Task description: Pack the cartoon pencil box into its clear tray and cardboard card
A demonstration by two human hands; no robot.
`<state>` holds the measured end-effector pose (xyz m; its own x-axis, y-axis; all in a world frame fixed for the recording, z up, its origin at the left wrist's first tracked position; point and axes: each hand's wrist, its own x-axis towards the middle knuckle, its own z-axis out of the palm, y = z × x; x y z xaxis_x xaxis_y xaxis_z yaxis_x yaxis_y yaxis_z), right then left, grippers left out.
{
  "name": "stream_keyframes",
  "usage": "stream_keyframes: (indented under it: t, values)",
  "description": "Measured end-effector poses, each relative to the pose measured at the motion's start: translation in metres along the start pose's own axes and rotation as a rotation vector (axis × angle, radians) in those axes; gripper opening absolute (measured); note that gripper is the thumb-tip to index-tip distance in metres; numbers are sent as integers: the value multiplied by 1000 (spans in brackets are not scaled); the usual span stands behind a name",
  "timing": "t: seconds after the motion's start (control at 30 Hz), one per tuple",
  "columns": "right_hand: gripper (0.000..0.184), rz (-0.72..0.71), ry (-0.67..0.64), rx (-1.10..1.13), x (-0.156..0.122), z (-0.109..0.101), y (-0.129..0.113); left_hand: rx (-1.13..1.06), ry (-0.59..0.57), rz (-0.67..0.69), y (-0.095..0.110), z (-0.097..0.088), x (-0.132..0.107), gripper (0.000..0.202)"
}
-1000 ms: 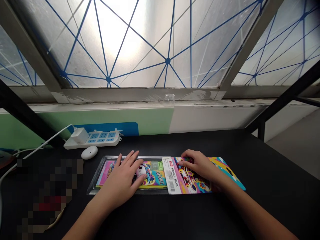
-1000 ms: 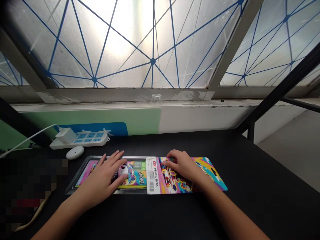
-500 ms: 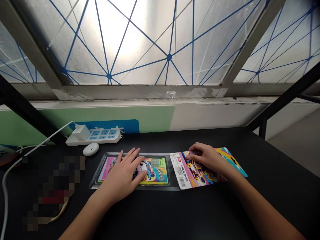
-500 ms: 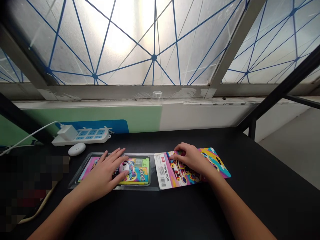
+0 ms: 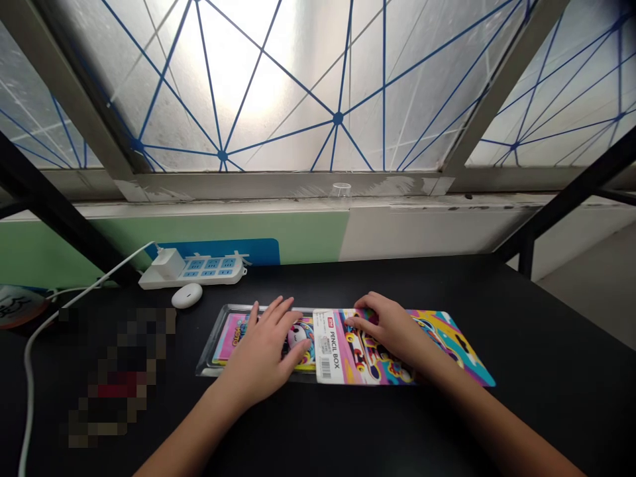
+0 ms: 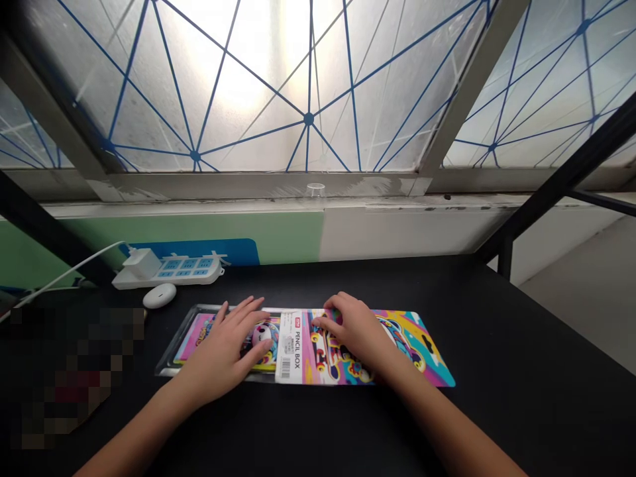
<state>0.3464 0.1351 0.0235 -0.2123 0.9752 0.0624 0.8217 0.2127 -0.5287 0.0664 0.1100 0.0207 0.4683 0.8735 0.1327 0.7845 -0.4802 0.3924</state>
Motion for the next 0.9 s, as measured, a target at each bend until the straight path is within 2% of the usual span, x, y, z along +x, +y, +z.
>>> stream_keyframes:
  t: [0.13, 0.23, 0.33, 0.43, 0.53, 0.67, 0.8, 0.9]
  values:
    - [28, -19, -19, 17, -1, 10, -8, -232, 18, 19, 25, 1, -4, 41]
    - [30, -22, -36, 36, -1, 10, -7, -472, 53, -21, 31, -3, -7, 37]
    - [33, -17, -54, 47, -1, 3, -2, -668, 176, -84, 19, -12, -7, 33]
    - [35, -19, -74, 50, -2, -6, 4, -716, 376, -150, -2, -20, -3, 29]
    - [37, -36, -147, 63, -4, -18, 12, -882, 508, -266, -22, -18, 4, 30]
    - [53, -38, -250, 74, -6, -31, 21, -1252, 547, -347, -34, -5, 10, 37]
    - [64, -36, -271, 25, -1, -27, 13, -1319, 582, -340, -33, -3, 12, 42]
    - [60, -89, -268, -63, 7, -13, -11, -1336, 587, -348, -31, -6, 12, 45]
